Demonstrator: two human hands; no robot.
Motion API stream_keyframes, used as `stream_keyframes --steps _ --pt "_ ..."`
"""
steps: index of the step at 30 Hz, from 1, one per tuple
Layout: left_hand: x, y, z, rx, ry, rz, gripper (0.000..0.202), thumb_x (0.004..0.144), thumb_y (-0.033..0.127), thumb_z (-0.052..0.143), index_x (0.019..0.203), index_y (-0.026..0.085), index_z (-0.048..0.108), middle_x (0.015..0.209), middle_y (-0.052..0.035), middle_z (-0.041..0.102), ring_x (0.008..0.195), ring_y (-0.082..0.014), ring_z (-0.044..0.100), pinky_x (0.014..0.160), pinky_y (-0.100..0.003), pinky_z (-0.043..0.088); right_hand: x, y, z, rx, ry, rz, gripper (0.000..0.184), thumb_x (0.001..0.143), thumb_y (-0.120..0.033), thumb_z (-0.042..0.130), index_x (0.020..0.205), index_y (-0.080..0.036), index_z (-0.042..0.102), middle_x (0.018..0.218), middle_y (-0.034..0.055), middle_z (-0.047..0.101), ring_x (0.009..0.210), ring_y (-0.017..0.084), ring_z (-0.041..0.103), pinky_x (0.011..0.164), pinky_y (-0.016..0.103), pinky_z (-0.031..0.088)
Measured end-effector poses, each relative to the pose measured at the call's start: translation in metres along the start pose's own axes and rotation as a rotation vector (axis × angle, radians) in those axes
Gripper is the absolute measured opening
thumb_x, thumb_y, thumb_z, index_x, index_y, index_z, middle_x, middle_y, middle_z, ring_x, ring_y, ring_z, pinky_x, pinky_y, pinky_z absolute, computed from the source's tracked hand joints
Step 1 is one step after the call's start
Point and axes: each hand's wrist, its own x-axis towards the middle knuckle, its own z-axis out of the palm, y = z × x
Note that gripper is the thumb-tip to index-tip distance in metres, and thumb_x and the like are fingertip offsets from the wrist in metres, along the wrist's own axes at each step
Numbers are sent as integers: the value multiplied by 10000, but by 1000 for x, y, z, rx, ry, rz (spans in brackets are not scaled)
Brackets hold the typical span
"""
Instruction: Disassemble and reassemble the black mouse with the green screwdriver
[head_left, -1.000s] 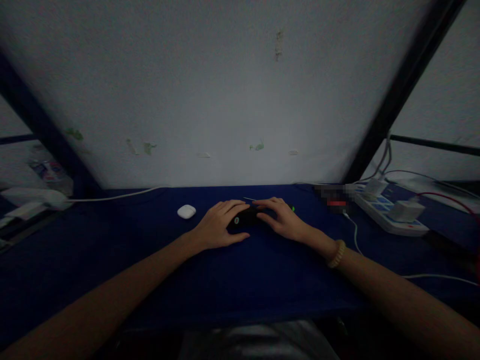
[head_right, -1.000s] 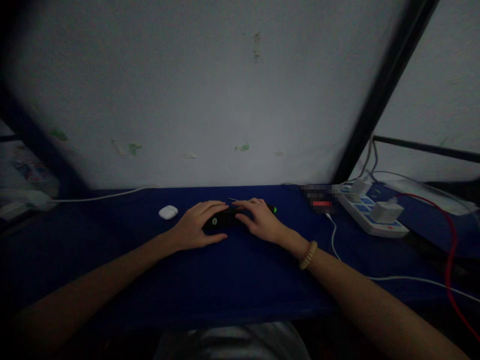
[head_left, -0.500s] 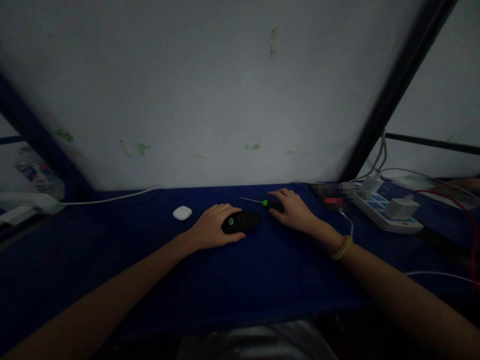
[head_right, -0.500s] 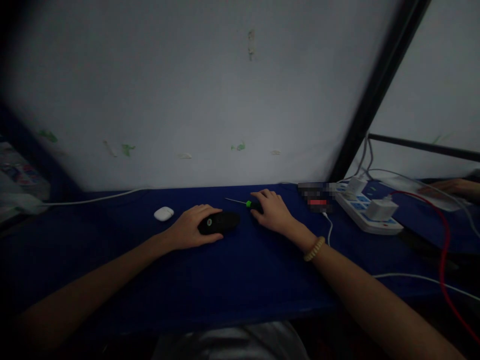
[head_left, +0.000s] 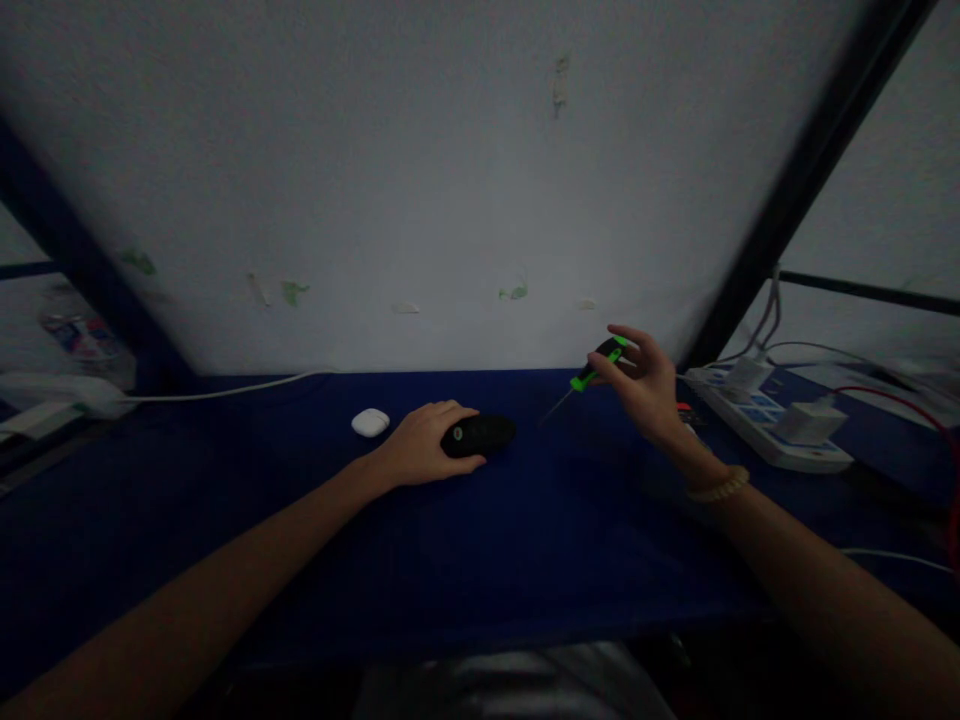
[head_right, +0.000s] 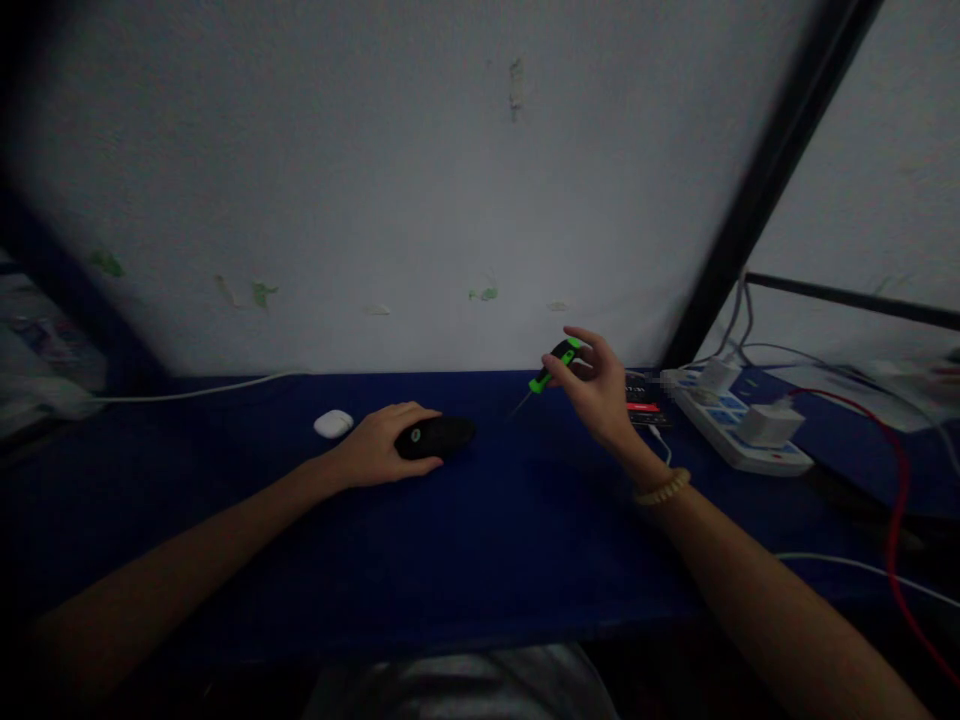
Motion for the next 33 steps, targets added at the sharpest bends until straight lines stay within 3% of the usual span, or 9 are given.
stream_keyframes --steps 4,14,24,28,33 --pt "0 2 0 11 -8 -14 607 824 533 837 1327 235 674 1213 -102 745 1090 -311 732 972 -479 575 -4 -10 3 82 28 33 506 789 -487 894 1211 -271 715 927 15 725 789 189 743 585 298 681" --pt "0 2 0 11 -5 -4 598 835 532 824 1329 234 667 1229 -110 745 1101 -316 732 983 -494 576 -17 2 20 174 -86 172 536 761 -504 913 1184 -262 688 938 19 724 810 206 747 638 366 718" --pt "-1 3 -1 -16 10 18 580 834 495 824 1327 238 658 1201 -102 735 1069 -299 730 955 -477 589 -9 4 13 188 49 196 490 833 -537 844 1198 -278 644 1021 48 748 975 257 776 732 414 722" --pt "-2 7 -2 -38 3 42 581 848 498 808 1342 235 655 1197 -106 728 1060 -294 729 953 -476 596 -8 5 14 259 136 232 524 790 -535 880 1171 -264 644 1021 51 736 1039 267 766 765 424 725" --pt "-3 15 -2 -55 -18 54 586 851 488 799 1365 243 662 1201 -105 716 1065 -291 723 968 -463 596 -8 8 14 243 124 214 560 783 -573 875 1192 -276 634 1042 52 735 1041 263 761 762 419 726"
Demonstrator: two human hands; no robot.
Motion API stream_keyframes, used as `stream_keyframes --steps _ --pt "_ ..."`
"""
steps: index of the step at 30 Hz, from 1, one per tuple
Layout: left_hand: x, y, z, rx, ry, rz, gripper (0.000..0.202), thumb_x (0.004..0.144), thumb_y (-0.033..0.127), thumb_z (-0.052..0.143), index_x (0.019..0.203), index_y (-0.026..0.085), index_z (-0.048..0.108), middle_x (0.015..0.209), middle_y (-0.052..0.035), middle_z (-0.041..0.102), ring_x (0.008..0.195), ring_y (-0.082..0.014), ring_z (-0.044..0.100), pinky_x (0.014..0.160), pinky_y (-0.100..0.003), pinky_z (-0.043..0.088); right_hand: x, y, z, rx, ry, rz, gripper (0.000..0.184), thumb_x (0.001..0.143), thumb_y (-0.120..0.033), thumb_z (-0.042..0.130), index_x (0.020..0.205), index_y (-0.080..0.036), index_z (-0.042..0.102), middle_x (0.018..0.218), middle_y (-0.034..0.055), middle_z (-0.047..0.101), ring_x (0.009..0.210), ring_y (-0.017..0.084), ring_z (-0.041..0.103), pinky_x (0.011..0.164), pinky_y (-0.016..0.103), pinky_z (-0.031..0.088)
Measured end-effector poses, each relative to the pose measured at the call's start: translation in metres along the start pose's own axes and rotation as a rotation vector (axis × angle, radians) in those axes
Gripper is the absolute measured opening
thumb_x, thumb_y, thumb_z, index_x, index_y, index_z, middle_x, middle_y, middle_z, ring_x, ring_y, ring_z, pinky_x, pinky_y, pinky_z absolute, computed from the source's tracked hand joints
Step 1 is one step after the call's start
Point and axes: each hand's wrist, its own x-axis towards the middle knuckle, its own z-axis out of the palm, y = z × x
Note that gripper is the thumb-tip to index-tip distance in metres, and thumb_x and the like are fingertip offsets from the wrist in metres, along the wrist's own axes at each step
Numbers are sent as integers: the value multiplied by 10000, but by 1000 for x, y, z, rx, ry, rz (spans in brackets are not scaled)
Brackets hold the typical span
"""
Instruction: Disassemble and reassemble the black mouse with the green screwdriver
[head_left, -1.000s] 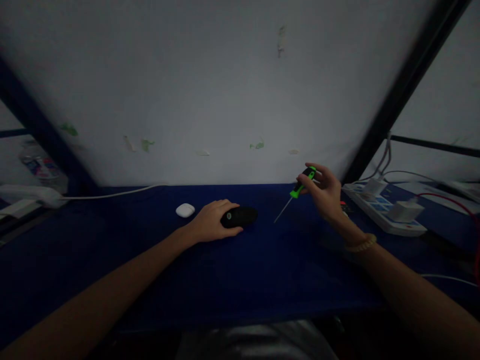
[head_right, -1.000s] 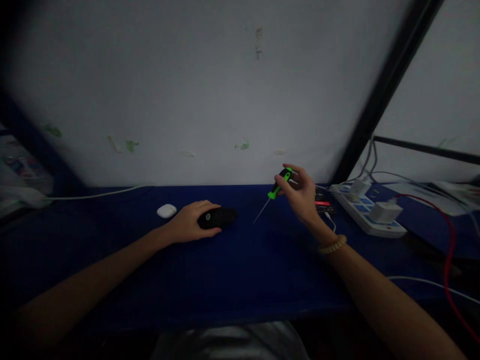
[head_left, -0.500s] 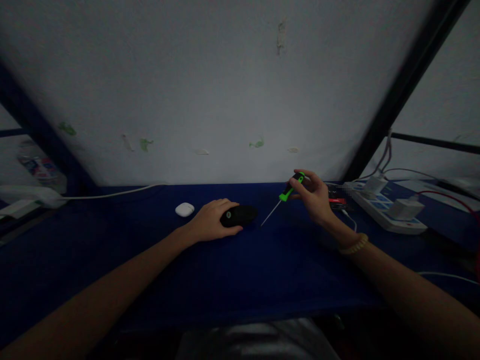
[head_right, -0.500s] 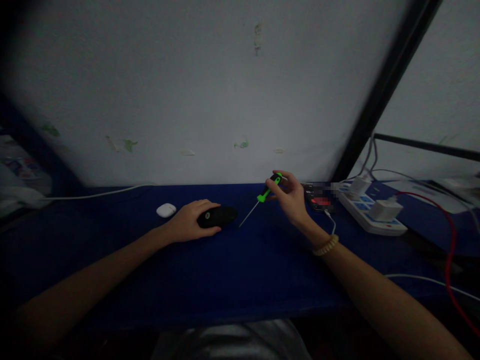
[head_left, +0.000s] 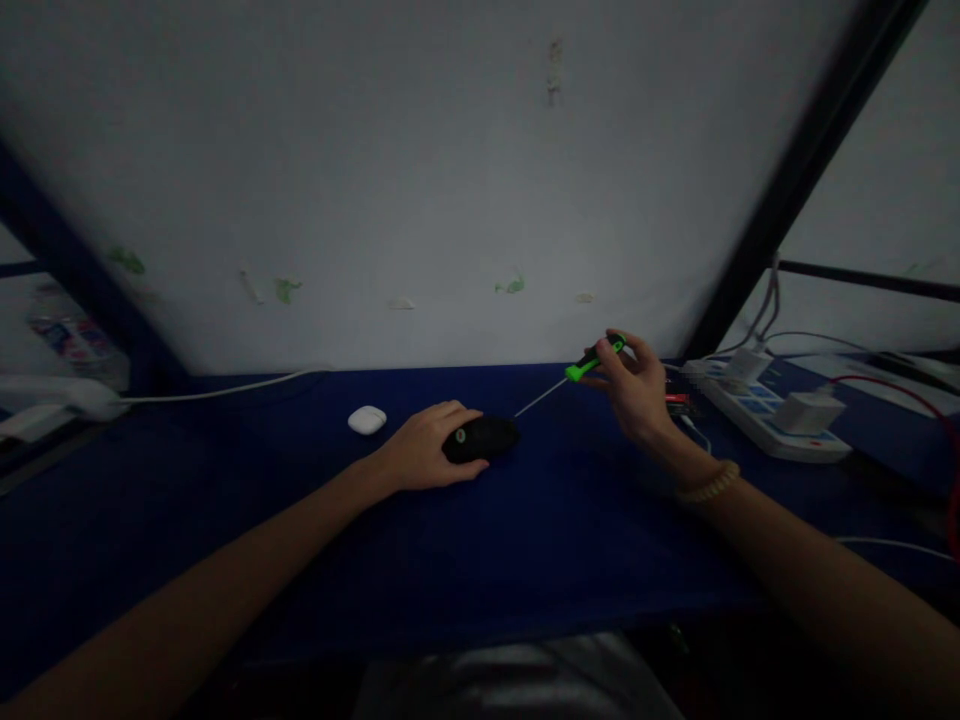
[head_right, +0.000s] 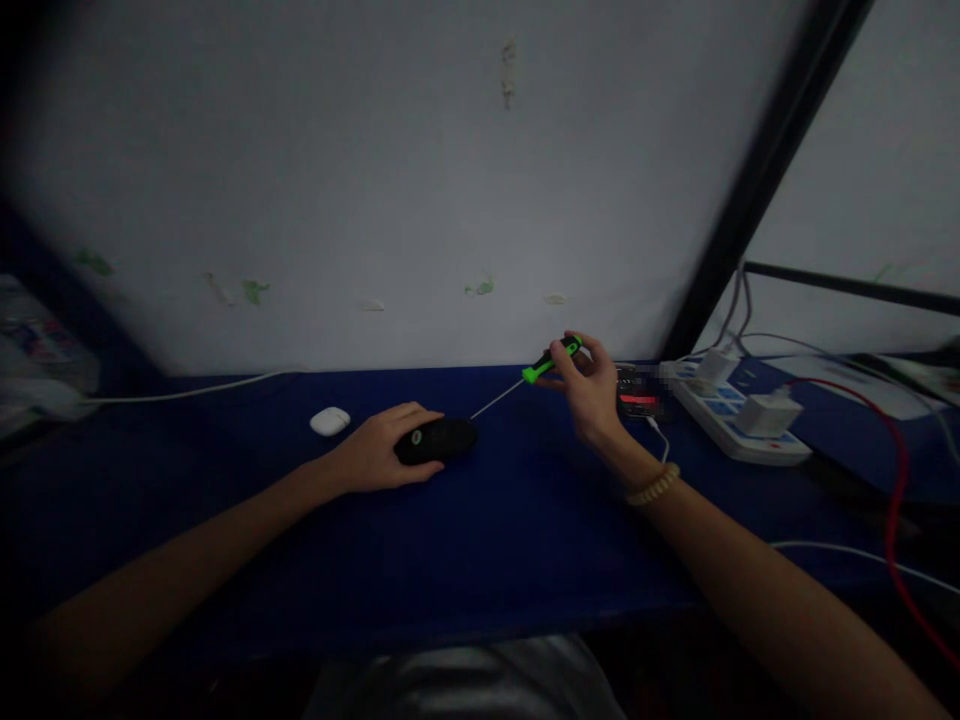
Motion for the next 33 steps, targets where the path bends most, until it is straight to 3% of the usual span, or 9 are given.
stream_keyframes --steps 6,19,33 --pt "-1 5 2 -26 -10 17 617 853 492 797 1397 239 652 1230 -119 694 1101 -306 708 1004 -490 586 -1 2 -1 -56 -61 -32 497 843 -550 826 1222 -301 620 1031 39 736 976 246 767 743 422 720" --pt "-1 7 4 -15 -22 32 620 860 486 794 1405 232 643 1226 -121 681 1114 -302 699 1030 -498 580 -6 -6 5 36 -29 94 558 755 -526 910 1172 -243 668 965 41 738 772 189 729 720 412 713" --pt "-1 9 3 -19 2 47 626 848 452 807 1391 178 658 1213 -133 693 1101 -299 699 1020 -487 578 -5 -2 4 17 -34 47 533 762 -538 904 1167 -273 679 930 14 734 752 185 735 667 389 709"
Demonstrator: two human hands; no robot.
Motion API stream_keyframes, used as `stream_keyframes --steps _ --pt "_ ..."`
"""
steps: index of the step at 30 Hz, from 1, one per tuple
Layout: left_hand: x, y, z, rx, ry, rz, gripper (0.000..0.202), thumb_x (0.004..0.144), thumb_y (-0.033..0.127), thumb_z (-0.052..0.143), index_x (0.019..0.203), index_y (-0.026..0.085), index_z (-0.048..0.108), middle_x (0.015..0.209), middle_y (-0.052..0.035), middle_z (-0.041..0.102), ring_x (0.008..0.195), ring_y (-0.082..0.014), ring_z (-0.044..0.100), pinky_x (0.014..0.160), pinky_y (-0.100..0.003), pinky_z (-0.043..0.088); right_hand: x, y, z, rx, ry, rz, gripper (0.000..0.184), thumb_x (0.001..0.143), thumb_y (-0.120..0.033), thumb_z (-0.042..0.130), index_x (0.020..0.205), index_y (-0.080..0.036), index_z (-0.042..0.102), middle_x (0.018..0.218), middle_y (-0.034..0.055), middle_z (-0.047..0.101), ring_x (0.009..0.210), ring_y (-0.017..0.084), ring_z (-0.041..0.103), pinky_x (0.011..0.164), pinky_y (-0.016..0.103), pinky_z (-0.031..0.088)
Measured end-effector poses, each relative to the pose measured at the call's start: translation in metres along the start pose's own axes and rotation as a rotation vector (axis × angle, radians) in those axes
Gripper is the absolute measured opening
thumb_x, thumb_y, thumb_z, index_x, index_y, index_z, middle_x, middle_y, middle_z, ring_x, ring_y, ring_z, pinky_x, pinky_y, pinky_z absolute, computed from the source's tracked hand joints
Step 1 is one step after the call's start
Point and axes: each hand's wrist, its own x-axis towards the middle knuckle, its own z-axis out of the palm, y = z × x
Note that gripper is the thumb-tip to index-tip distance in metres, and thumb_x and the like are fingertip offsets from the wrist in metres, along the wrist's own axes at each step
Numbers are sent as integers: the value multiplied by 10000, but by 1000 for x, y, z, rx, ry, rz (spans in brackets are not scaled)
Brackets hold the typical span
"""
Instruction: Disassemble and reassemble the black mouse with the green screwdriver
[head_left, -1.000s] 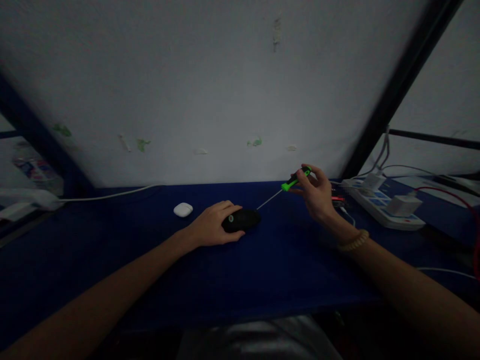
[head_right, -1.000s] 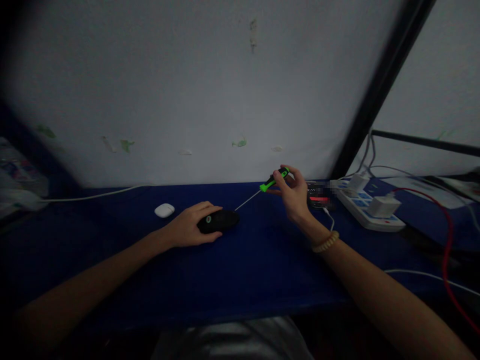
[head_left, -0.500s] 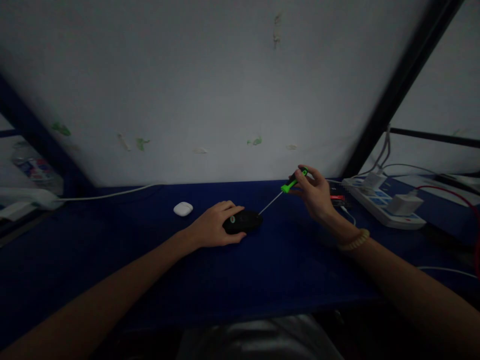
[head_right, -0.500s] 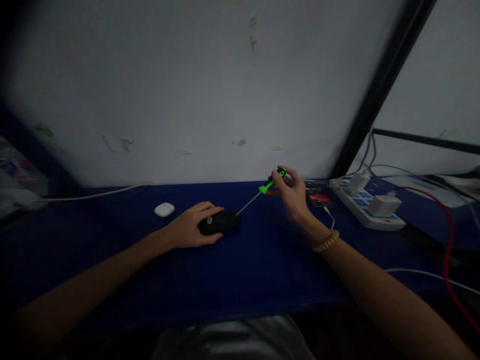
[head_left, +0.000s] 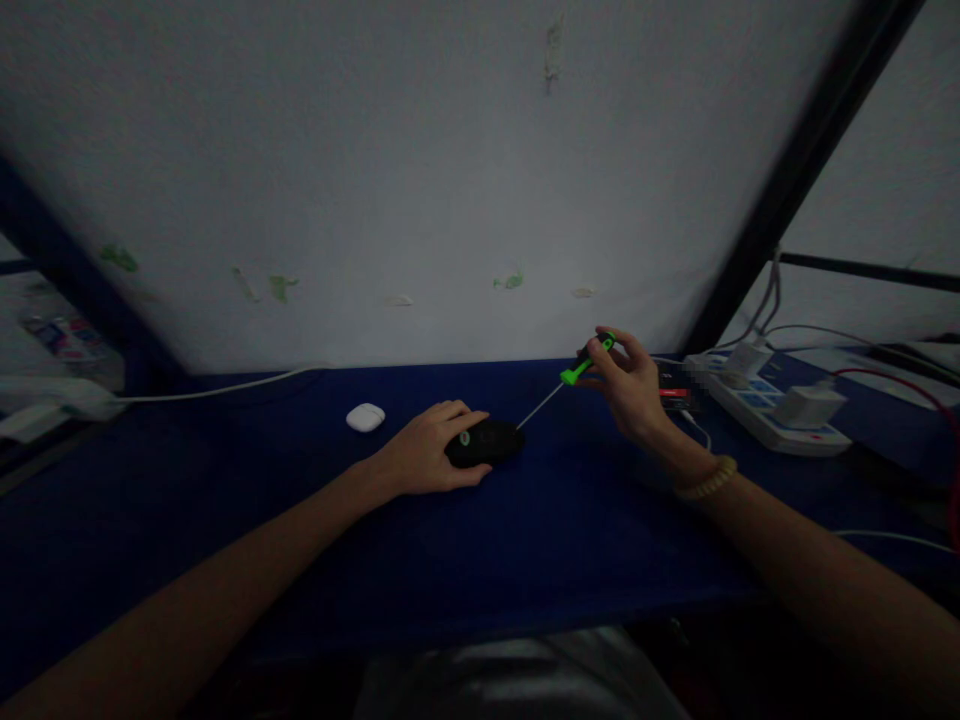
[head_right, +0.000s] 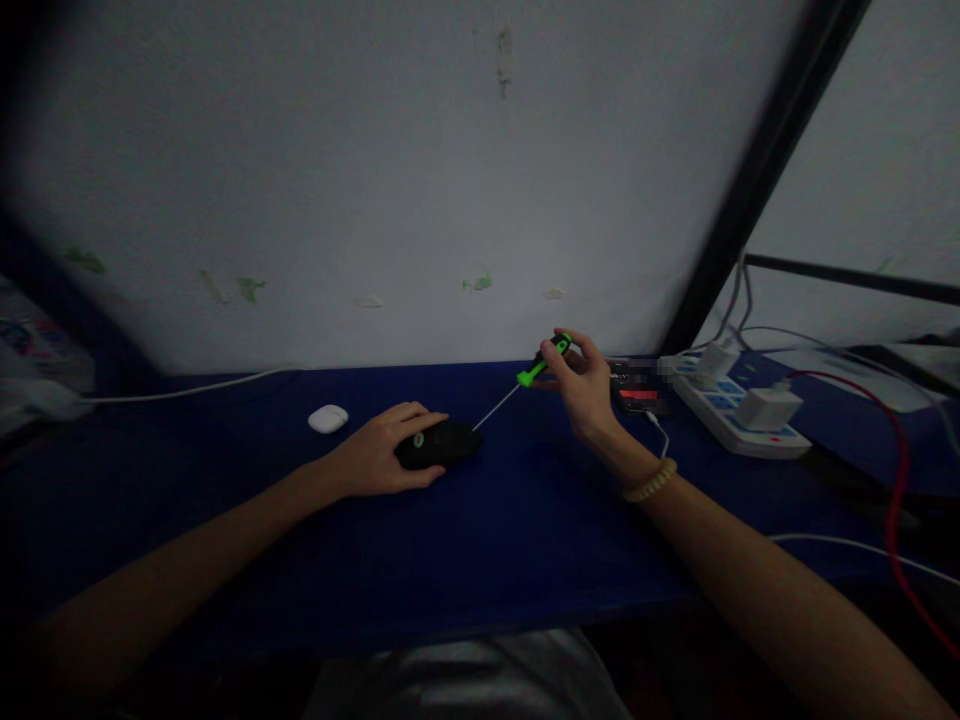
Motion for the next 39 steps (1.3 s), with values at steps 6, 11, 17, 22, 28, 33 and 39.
stream_keyframes --steps 6,11,17,22,28,33,39 --pt "0 0 0 0 -2 13 621 853 449 804 1400 196 652 1209 -124 694 1086 -296 702 1009 -498 581 3 -1 -2 -15 22 -94 508 795 -498 884 1209 -303 661 963 13 723 838 205 759 650 364 711" --pt "-1 -2 1 -15 -4 5 631 855 458 804 1405 192 647 1229 -132 690 1100 -297 701 1006 -500 583 1 -3 -2 -18 -8 -158 494 813 -474 881 1226 -310 667 972 20 716 977 234 770 651 325 710" --pt "-2 -6 4 -9 -9 -4 649 862 481 802 1418 192 634 1247 -133 675 1120 -294 697 1028 -490 580 -3 -3 0 -70 -81 -212 453 869 -457 841 1256 -316 653 981 15 735 958 220 777 663 319 713" --pt "-1 -4 3 -9 -13 -13 646 855 478 804 1406 182 644 1241 -141 680 1121 -305 699 1024 -504 582 -4 -5 2 -29 -40 -160 477 816 -455 885 1223 -317 677 950 8 723 922 211 769 644 304 707" --pt "-1 -2 2 -9 -19 -22 635 859 464 805 1411 195 645 1256 -139 683 1147 -305 695 1048 -497 569 -3 -4 1 -82 -54 -184 462 854 -466 846 1249 -324 654 969 16 718 954 225 771 672 328 713" --pt "-1 -2 2 -23 -5 -11 639 848 464 815 1402 188 656 1222 -132 687 1105 -295 701 1028 -478 577 -2 -2 0 -49 -23 -140 486 822 -490 870 1227 -321 661 963 11 712 936 219 765 653 324 710" --pt "0 -3 2 -16 -15 -11 643 850 477 806 1405 194 647 1217 -130 682 1099 -296 694 1018 -497 576 -4 -6 1 -60 -35 -178 513 813 -484 876 1251 -322 663 952 6 711 918 218 766 655 322 710"
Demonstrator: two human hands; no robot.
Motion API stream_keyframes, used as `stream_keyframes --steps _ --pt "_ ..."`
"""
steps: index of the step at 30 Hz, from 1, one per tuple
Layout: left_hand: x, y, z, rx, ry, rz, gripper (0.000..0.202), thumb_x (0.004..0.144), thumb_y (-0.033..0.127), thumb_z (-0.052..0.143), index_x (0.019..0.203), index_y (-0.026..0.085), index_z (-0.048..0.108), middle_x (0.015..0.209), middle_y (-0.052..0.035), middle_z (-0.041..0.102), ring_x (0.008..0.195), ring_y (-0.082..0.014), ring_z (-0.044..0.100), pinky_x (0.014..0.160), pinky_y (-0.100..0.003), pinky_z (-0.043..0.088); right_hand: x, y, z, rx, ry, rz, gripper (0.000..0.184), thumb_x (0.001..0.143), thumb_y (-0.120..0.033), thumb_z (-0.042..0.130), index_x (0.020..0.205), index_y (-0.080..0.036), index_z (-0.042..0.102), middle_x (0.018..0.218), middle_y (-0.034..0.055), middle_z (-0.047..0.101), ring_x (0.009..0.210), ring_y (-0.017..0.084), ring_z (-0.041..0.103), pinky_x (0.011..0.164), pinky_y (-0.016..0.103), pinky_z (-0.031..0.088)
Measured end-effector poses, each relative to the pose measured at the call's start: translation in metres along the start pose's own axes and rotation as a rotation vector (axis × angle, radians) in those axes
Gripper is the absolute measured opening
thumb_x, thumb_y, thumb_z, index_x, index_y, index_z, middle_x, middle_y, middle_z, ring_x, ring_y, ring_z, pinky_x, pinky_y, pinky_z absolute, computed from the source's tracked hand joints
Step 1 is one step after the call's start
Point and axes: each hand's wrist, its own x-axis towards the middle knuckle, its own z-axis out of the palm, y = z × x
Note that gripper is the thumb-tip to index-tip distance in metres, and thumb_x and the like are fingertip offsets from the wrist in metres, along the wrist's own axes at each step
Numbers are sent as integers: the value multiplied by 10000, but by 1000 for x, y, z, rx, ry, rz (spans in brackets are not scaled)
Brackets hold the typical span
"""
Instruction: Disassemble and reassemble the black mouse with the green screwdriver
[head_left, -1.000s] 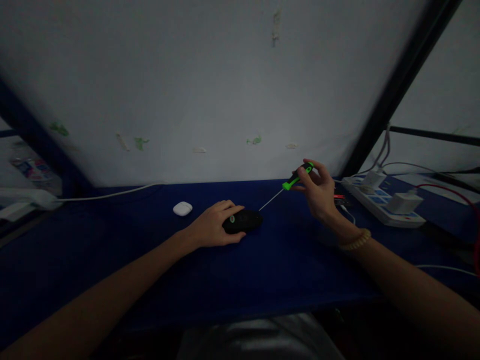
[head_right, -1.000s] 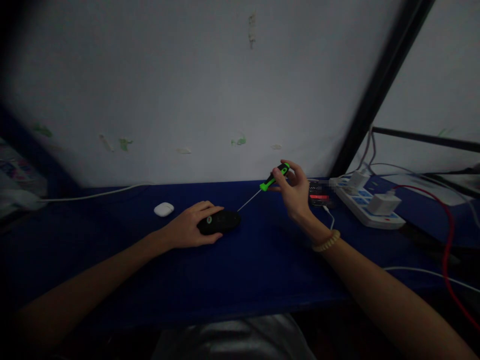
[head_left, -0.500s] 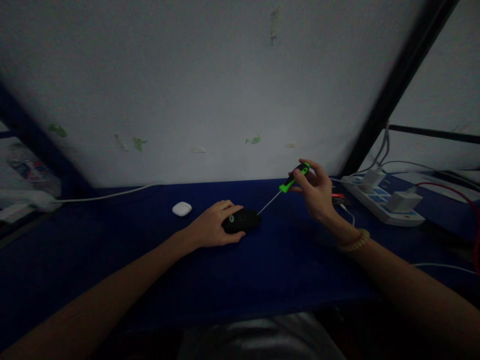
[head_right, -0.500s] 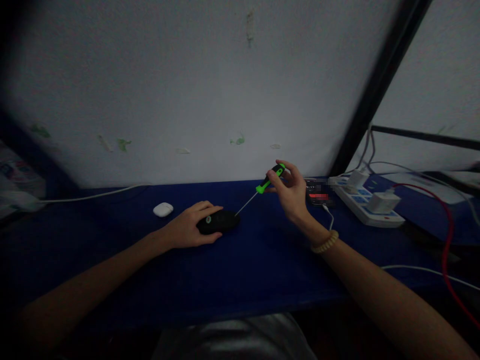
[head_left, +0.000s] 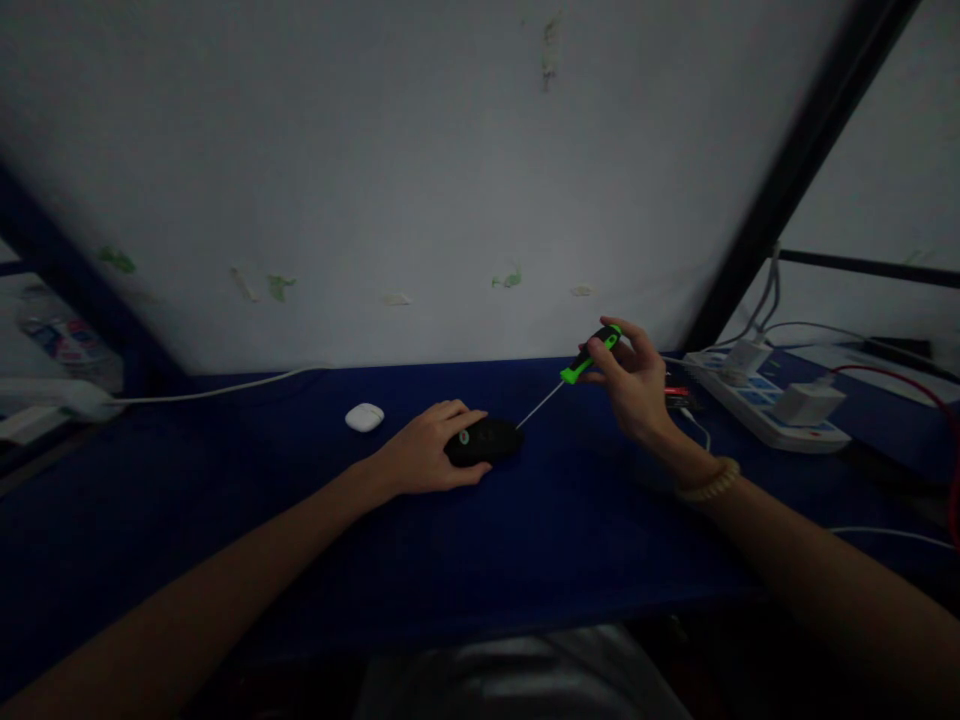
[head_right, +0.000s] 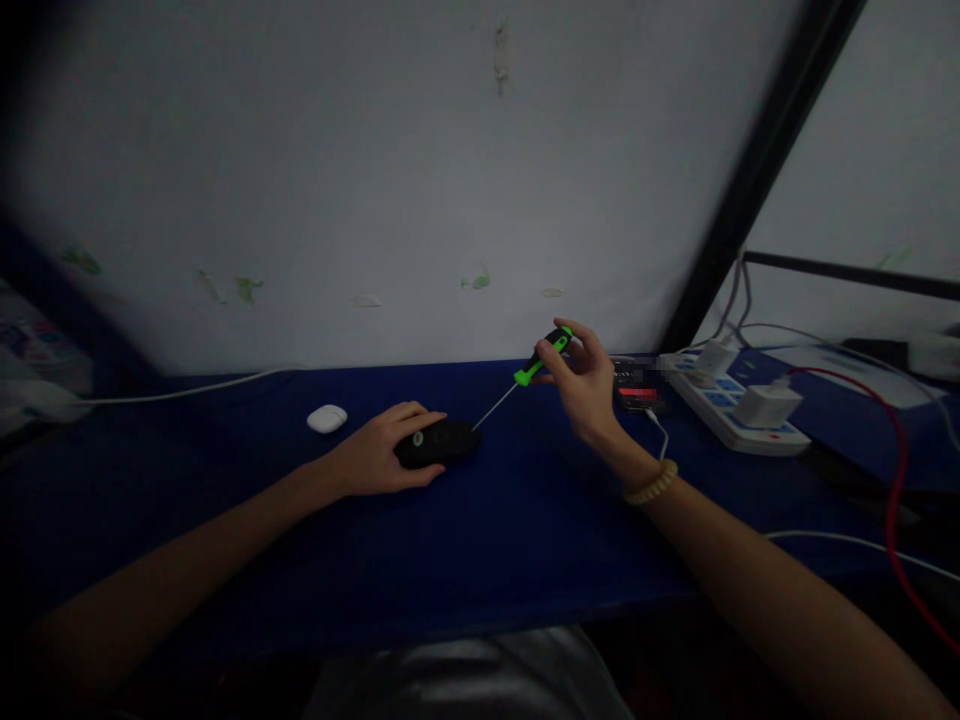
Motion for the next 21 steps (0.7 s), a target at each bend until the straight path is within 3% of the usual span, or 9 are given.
stream_keyframes --steps 6,11,14,17,21 --pt "0 3 -1 20 -5 1 639 861 470 802 1410 188 637 1216 -129 683 1093 -298 692 1012 -503 580 -14 -26 7 -61 -132 -235 570 898 -388 831 1412 -351 586 1123 49 779 1010 244 783 693 345 712" --pt "-1 8 0 57 25 5 692 886 479 788 1477 192 570 1269 -146 689 1154 -322 679 1060 -540 557 -26 -49 5 -145 -219 -389 336 1032 -355 667 1368 -358 684 1332 59 730 1002 225 789 875 417 694" --pt "-2 11 1 55 42 10 770 888 475 796 1538 201 489 1347 -158 679 1209 -339 664 1088 -559 540 -28 -54 3 -217 -223 -447 324 1069 -332 596 1375 -355 701 1304 63 741 1077 242 772 956 447 666" --pt "-4 11 2 37 66 15 838 876 461 814 1575 219 422 1414 -158 651 1236 -337 659 1083 -548 548 -29 -53 2 -255 -185 -563 354 1022 -309 674 1368 -372 709 1213 57 750 1075 241 749 889 419 673" --pt "-5 9 2 15 91 14 913 853 456 849 1596 217 376 1350 -150 663 1212 -323 675 1060 -521 568 -30 -51 3 -312 -155 -645 338 1058 -291 593 1364 -361 721 1216 67 759 1085 245 735 943 468 647"
